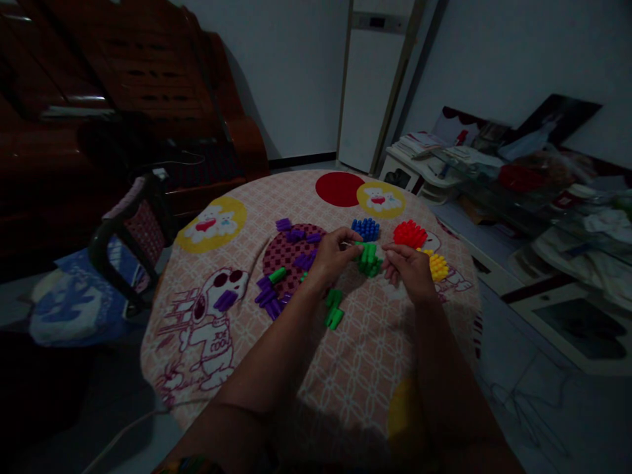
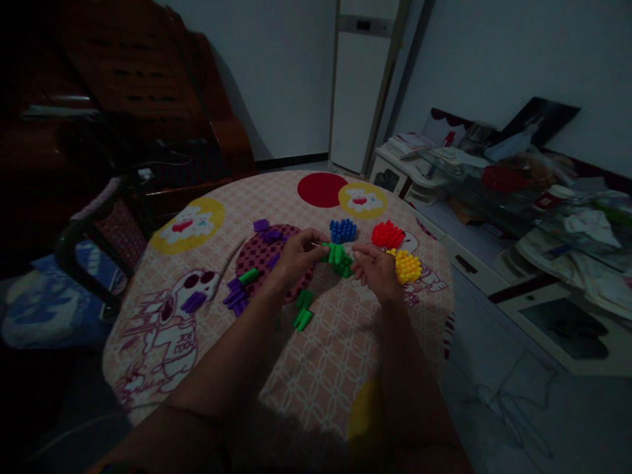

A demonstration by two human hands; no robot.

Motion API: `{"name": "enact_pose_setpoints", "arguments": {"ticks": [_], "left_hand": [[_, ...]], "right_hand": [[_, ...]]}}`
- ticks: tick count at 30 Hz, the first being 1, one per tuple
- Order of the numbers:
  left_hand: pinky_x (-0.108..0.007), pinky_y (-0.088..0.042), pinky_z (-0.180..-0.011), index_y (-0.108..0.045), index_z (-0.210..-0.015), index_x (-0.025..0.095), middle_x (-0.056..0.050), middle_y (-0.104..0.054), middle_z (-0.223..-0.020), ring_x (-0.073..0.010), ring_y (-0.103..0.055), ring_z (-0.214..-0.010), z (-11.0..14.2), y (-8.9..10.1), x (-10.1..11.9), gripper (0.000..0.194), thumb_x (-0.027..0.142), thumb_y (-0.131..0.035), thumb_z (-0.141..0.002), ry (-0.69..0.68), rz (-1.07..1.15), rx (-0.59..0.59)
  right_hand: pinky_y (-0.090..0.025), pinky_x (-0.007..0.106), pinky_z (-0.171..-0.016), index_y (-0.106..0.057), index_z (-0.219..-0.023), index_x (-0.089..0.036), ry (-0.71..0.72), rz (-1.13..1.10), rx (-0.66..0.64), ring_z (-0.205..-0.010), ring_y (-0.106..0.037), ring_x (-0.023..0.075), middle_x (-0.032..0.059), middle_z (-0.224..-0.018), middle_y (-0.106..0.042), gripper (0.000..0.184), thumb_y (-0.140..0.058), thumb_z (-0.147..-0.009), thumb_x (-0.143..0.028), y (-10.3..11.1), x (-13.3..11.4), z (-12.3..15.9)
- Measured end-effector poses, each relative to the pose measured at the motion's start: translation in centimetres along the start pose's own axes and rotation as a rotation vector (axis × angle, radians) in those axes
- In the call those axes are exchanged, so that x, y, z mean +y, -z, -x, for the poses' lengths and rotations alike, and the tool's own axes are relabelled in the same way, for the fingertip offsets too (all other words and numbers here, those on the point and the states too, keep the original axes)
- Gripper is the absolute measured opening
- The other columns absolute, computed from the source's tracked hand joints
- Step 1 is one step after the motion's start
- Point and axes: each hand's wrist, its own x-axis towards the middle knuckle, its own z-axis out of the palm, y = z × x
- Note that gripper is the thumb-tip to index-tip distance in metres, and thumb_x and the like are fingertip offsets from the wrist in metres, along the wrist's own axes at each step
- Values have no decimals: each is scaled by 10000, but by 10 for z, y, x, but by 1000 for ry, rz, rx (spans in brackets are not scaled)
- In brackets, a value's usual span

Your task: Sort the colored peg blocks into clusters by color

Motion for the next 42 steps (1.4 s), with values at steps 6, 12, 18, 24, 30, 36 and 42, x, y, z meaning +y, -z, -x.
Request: {"name": "enact_pose_setpoints", "arguments": {"ticks": [6,12,18,24,30,36,42], "left_hand": [[-211,-468,-594,-594,-832,166,25,-617,-710,-100,-589,-616,4,-18,-12,224,289,-734,-708,36,78,48],[-236,-521,-675,-649,-829,151,-18,-682,-789,-127,-652,-712,4,-20,-10,175,269,-723,-723,-4,50,-67],[-249,-553,-685,-666,-913,142,-37,-701,-811,-145,-685,-734,-7,9,-13,176,255,-621,-787,-2,15,101],[-326,-593,-820,-683,-1115,144,-101,-750,-1070,-194,-721,-908,-5,3,-33,318,180,-554,-826,14,-271,-11],[-383,-488,-1086,-631,-1293,103,-165,-677,-1319,-250,-646,-1220,1,-13,-40,493,80,-493,-820,-39,-614,-182],[-399,-411,-1168,-590,-1367,147,-125,-625,-1415,-223,-583,-1315,2,-21,-54,580,56,-432,-816,-92,-588,-176],[-414,-402,-1177,-577,-1381,85,-171,-614,-1417,-238,-586,-1310,0,-23,-59,580,47,-417,-825,-92,-551,-185]], "right_hand": [[-478,239,-438,-667,-866,-184,38,-65,-76,-492,-604,137,27,-660,-699,395,-760,-687,-524,-13,-2,4],[-557,276,-517,-605,-944,-203,143,-138,169,-628,-704,195,64,-799,-741,397,-729,-766,-536,-10,9,-2],[-589,341,-682,-672,-1041,-197,197,282,307,-818,-720,245,88,-937,-749,327,-674,-804,-421,8,22,-12],[-539,419,-926,-749,-1040,-214,294,641,175,-951,-700,279,99,-1033,-762,264,-633,-804,-241,9,35,-21],[-507,443,-984,-757,-1107,-186,353,726,81,-1051,-687,307,142,-1130,-752,319,-576,-847,-225,7,39,-27],[-500,423,-1000,-759,-1112,-173,379,754,4,-1057,-691,293,148,-1122,-757,350,-481,-910,-241,2,38,-28],[-509,385,-1000,-735,-1174,-179,346,726,18,-1077,-695,265,126,-1179,-751,402,-414,-958,-289,3,41,-27]]}}
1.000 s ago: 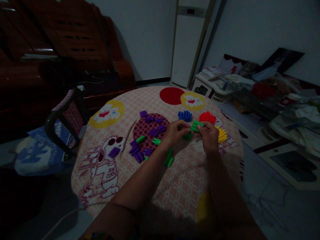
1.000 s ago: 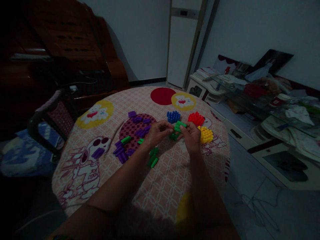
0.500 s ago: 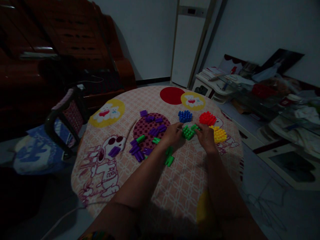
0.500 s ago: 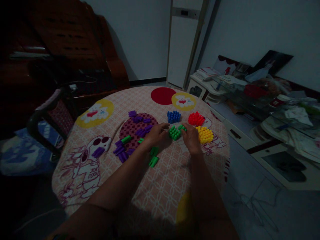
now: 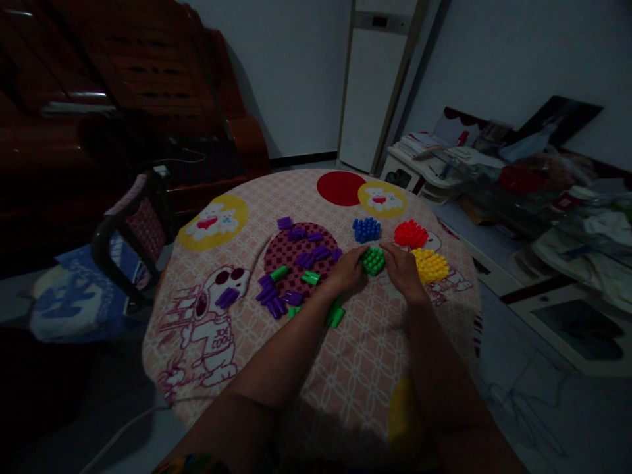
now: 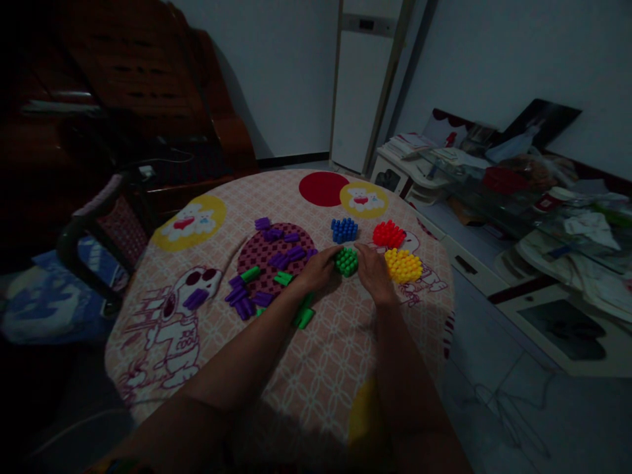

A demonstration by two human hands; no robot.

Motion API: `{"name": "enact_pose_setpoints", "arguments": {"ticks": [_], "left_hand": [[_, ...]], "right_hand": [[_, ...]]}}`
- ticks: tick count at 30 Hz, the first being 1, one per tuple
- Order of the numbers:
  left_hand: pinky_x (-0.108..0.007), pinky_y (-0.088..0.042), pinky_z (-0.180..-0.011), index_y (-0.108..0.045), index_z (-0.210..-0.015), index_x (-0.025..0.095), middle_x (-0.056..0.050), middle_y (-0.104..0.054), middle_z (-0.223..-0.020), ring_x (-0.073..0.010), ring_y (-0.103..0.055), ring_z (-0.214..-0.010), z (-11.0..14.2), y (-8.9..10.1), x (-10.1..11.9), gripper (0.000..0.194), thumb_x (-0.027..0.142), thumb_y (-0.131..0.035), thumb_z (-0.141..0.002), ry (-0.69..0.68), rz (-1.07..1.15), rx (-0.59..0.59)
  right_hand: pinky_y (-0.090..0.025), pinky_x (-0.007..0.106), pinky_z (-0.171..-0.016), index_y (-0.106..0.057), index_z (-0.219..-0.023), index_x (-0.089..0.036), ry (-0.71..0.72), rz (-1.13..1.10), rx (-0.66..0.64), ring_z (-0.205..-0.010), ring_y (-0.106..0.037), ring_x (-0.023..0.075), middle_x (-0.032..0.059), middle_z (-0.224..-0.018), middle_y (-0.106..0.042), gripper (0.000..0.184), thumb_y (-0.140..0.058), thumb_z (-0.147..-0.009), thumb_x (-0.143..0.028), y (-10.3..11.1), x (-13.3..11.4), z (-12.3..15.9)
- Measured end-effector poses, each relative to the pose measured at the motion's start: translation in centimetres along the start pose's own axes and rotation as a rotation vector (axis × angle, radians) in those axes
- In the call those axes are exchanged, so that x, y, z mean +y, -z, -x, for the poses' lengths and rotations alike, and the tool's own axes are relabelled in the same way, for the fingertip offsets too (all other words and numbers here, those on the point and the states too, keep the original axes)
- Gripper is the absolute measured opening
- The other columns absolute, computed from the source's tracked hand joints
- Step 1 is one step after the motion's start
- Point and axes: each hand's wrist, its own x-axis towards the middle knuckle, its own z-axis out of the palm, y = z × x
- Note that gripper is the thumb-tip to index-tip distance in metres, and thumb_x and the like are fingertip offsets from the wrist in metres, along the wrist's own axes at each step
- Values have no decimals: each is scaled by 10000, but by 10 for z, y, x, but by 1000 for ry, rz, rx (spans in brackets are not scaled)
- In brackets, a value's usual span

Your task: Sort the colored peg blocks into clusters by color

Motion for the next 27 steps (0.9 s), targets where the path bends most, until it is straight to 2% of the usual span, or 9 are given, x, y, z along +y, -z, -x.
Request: {"name": "enact_pose_setpoints", "arguments": {"ticks": [6,10,13,15,17,19,21,25,27], "left_hand": [[-428,-424,-1160,-584,-1378,111,-150,-620,-1414,-248,-579,-1315,1,0,-3,572,54,-420,-833,9,-6,28],[-402,-449,-1134,-574,-1389,107,-158,-611,-1422,-245,-599,-1284,1,6,1,550,82,-438,-857,24,-26,28],[-382,-522,-1026,-564,-1393,114,-164,-628,-1393,-233,-665,-1154,0,35,4,545,122,-502,-852,36,-30,72],[-364,-539,-961,-601,-1343,121,-147,-681,-1310,-219,-694,-1055,1,66,5,505,145,-542,-843,44,-68,103],[-346,-531,-925,-695,-1180,126,-116,-744,-1146,-223,-696,-1004,6,100,4,368,192,-584,-835,91,-161,104],[-323,-526,-839,-745,-1012,128,-90,-763,-973,-223,-697,-893,14,127,2,254,215,-614,-813,173,-272,37],[-299,-505,-788,-763,-933,156,-56,-758,-887,-216,-689,-838,21,142,2,202,228,-645,-786,211,-363,-76],[-283,-480,-786,-783,-952,201,-38,-767,-927,-228,-690,-883,31,138,5,250,225,-714,-713,187,-481,-340],[-286,-478,-794,-784,-996,210,-47,-772,-980,-240,-691,-915,34,131,6,300,219,-725,-702,193,-539,-412]], "right_hand": [[-526,421,-984,-702,-1238,-173,16,11,75,-1060,-701,278,132,-1204,-742,452,-370,-962,-309,-7,9,5],[-551,414,-914,-677,-1285,-146,2,0,81,-950,-724,277,154,-1157,-750,486,-363,-954,-313,-8,11,8],[-560,395,-840,-683,-1282,-155,-59,-21,156,-856,-724,266,135,-1021,-775,488,-367,-963,-348,-6,9,9],[-554,391,-830,-701,-1250,-155,-94,-20,246,-839,-718,265,123,-933,-774,481,-389,-957,-374,-4,8,10],[-547,392,-832,-711,-1225,-156,-115,-16,323,-838,-713,264,116,-893,-764,474,-408,-947,-391,-3,8,10],[-544,394,-830,-717,-1207,-158,-126,-24,357,-832,-709,263,108,-866,-754,468,-420,-937,-397,-2,8,10],[-544,393,-821,-723,-1192,-154,-132,-39,360,-825,-707,264,103,-839,-746,463,-429,-927,-395,-2,7,10],[-544,390,-803,-735,-1159,-144,-135,-51,372,-826,-707,271,109,-828,-744,455,-435,-921,-390,-2,4,10],[-547,391,-800,-736,-1151,-146,-129,-53,377,-836,-709,274,110,-839,-746,451,-430,-926,-389,-1,3,11]]}}
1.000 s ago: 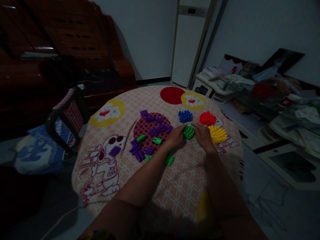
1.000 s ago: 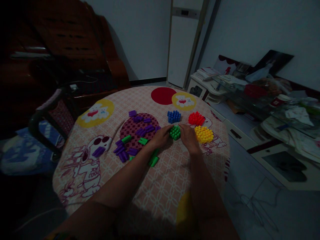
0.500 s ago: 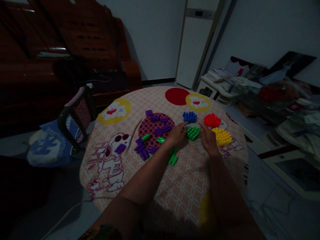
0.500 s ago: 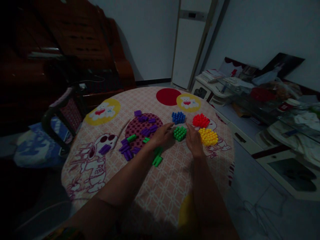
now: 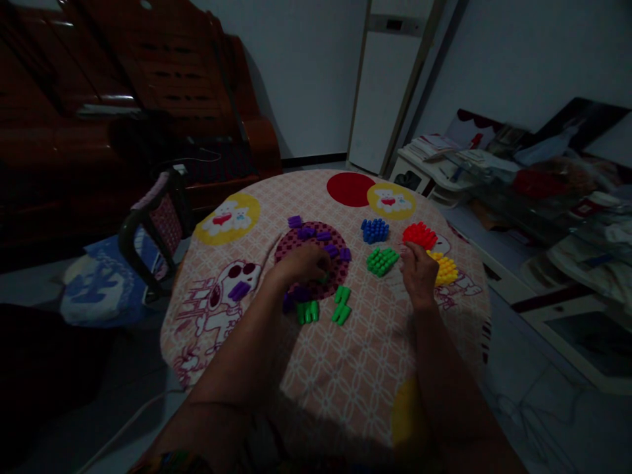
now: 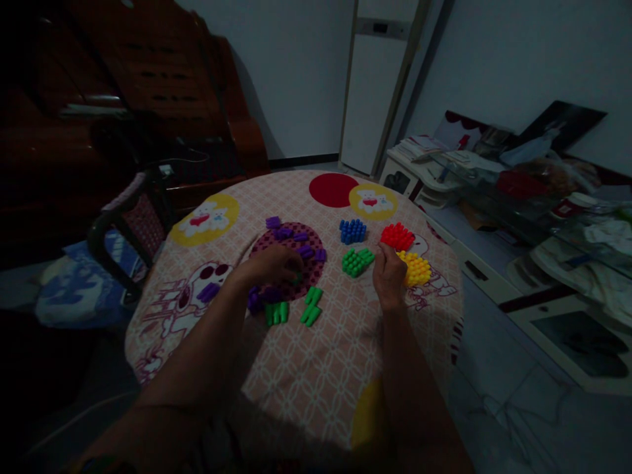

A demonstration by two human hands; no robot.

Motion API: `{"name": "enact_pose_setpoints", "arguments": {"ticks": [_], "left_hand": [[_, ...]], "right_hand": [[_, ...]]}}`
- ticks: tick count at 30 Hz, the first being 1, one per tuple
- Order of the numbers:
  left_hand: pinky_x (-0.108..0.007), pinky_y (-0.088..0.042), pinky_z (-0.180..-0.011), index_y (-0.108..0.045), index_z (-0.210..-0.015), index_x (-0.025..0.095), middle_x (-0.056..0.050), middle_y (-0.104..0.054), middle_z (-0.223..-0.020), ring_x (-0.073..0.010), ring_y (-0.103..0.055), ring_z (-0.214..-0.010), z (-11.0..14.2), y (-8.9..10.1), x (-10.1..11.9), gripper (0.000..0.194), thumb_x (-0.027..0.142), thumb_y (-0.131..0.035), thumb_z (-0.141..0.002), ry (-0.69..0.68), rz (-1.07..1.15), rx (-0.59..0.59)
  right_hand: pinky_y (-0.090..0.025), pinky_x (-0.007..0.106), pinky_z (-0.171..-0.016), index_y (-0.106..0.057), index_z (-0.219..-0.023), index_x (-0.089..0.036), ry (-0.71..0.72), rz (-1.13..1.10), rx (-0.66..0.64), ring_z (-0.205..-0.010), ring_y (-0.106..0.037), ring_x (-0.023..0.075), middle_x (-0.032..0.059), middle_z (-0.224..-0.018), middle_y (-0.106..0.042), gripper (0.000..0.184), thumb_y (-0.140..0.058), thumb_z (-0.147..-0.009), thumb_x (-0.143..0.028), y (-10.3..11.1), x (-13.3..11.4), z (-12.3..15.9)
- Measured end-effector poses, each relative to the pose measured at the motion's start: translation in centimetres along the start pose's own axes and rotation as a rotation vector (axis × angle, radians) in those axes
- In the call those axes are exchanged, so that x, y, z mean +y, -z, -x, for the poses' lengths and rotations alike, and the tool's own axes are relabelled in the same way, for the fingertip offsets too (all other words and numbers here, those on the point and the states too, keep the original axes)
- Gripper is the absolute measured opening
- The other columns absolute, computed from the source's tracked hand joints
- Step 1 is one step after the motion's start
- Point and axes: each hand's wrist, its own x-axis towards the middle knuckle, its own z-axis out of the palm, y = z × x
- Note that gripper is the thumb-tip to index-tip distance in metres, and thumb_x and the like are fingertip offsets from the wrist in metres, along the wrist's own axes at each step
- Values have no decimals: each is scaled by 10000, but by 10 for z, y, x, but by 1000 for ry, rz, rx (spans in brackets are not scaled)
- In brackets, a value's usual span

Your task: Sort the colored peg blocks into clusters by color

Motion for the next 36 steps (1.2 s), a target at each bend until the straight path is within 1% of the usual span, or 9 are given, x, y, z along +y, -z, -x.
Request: {"name": "enact_pose_setpoints", "arguments": {"ticks": [5,10,14,17,20,22,26,31,36], "left_hand": [[-286,-489,-806,-773,-1092,242,-52,-772,-1074,-246,-690,-976,3,-8,0,376,181,-698,-729,51,-78,-19],[-316,-488,-915,-760,-1155,238,-65,-747,-1195,-262,-674,-1084,10,-16,3,403,149,-660,-775,35,-138,28],[-313,-490,-931,-763,-1141,225,-63,-748,-1188,-253,-683,-1066,14,-22,4,356,180,-668,-801,54,-91,83],[-315,-494,-929,-760,-1138,207,-73,-742,-1185,-254,-684,-1062,14,-26,-1,330,209,-667,-821,40,-72,103],[-314,-498,-923,-757,-1134,201,-75,-739,-1177,-250,-685,-1047,13,-29,-5,319,232,-669,-829,21,-49,109],[-317,-499,-924,-754,-1130,204,-75,-737,-1177,-249,-684,-1041,13,-30,-6,316,234,-666,-828,20,-41,113],[-336,-499,-930,-753,-1125,196,-92,-732,-1174,-267,-676,-1052,14,-29,-4,321,236,-669,-817,24,-34,127],[-344,-489,-941,-751,-1124,203,-90,-730,-1184,-271,-670,-1075,14,-30,-6,325,236,-672,-810,25,-7,129],[-350,-493,-929,-754,-1118,182,-103,-736,-1159,-278,-678,-1050,13,-31,-8,327,223,-668,-805,16,17,127]], "right_hand": [[-547,402,-855,-736,-1135,-154,42,47,-47,-909,-712,279,128,-938,-765,426,-417,-932,-352,0,5,-1],[-513,445,-960,-712,-1183,-113,89,185,-177,-1059,-681,309,197,-1144,-738,430,-420,-896,-247,-9,11,1],[-484,452,-1018,-683,-1243,-113,55,235,-279,-1144,-652,309,205,-1214,-709,434,-417,-912,-206,-17,12,0],[-479,437,-1039,-687,-1239,-112,4,228,-305,-1155,-651,298,199,-1235,-701,430,-477,-868,-170,-19,13,-5],[-499,428,-1017,-720,-1175,-142,0,161,-286,-1097,-670,282,156,-1194,-726,432,-545,-780,-146,-18,15,-10],[-527,426,-960,-737,-1131,-155,9,115,-248,-1000,-685,270,136,-1134,-746,425,-567,-741,-151,-16,15,-10],[-554,403,-837,-749,-1082,-134,12,41,-172,-810,-679,240,134,-1001,-756,388,-571,-741,-183,-12,9,-7],[-544,374,-812,-750,-1033,-156,85,1,-144,-843,-676,239,121,-950,-743,309,-553,-798,-199,-9,-2,-3],[-529,400,-888,-745,-1053,-171,162,50,-163,-944,-684,261,138,-1026,-753,323,-488,-860,-204,-10,-5,-1]]}}
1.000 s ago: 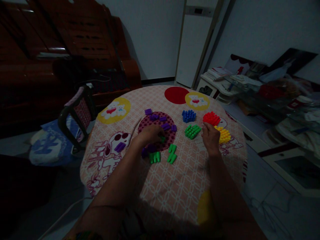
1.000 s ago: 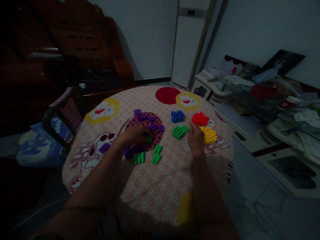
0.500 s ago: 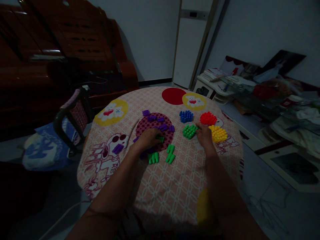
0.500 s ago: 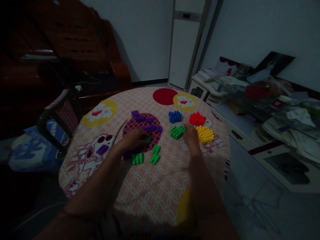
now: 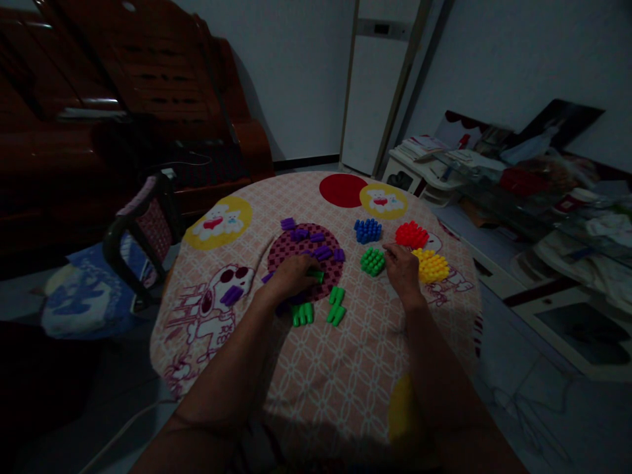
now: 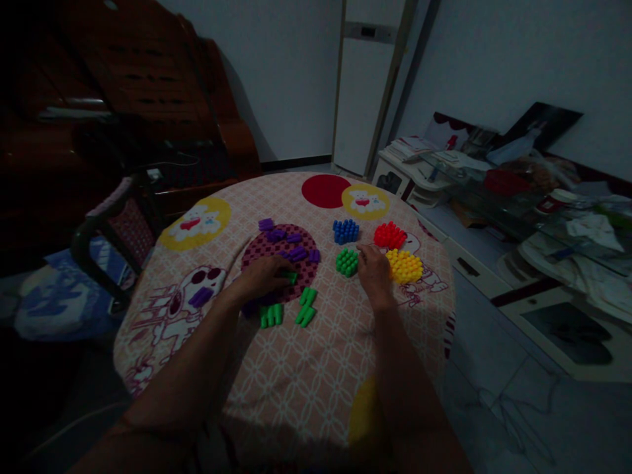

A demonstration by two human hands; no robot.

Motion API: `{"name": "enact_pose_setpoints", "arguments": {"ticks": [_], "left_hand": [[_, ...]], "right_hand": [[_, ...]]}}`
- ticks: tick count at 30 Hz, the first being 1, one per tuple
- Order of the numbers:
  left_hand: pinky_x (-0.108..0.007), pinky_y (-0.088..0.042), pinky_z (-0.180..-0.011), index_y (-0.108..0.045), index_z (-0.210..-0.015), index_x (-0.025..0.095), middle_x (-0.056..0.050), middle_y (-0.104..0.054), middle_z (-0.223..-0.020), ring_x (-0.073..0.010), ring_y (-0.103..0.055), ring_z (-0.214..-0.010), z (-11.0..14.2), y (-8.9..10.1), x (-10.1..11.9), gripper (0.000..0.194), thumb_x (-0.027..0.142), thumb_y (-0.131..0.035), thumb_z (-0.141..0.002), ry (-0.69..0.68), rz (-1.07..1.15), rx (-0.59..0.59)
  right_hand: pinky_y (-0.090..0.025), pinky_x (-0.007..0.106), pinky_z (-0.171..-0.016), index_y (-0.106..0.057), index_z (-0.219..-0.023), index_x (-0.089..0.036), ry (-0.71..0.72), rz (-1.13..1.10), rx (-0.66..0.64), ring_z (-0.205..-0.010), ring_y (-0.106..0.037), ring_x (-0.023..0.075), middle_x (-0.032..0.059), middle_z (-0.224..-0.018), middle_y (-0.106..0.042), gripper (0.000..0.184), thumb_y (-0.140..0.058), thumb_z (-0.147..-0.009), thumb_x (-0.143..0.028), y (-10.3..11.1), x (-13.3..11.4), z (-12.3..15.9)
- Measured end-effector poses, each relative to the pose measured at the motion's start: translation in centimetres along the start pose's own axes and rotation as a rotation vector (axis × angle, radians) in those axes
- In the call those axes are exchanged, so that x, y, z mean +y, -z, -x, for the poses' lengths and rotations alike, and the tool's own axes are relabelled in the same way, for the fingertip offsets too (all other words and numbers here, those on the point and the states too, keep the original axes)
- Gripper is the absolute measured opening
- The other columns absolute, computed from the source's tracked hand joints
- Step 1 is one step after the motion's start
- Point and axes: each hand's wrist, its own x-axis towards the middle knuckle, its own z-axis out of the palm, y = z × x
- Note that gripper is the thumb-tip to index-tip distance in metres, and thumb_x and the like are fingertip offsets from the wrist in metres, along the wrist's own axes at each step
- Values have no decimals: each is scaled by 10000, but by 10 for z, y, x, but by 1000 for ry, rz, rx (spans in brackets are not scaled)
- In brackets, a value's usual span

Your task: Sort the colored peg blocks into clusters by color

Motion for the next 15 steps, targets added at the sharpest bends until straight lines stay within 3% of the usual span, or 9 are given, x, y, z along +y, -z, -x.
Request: {"name": "enact_pose_setpoints", "arguments": {"ticks": [4,11,15], "left_hand": [[-334,-493,-922,-753,-1127,194,-93,-738,-1160,-271,-676,-1057,0,1,0,334,232,-675,-804,-5,-2,5],[-321,-487,-917,-752,-1092,213,-61,-753,-1149,-243,-683,-1038,2,6,0,341,195,-684,-758,-13,90,-7],[-292,-494,-800,-736,-988,192,-42,-770,-987,-208,-696,-878,4,5,-3,247,201,-664,-752,-4,237,-8]], "right_hand": [[-521,420,-940,-738,-1089,-150,13,-8,38,-1026,-692,274,158,-1093,-758,376,-422,-903,-231,-1,1,1],[-540,412,-900,-737,-1077,-162,-13,-2,80,-965,-712,267,147,-1052,-772,375,-419,-913,-276,4,1,1],[-535,428,-902,-742,-1044,-162,-20,37,183,-965,-708,284,158,-1026,-770,348,-448,-921,-301,13,-12,2]]}}
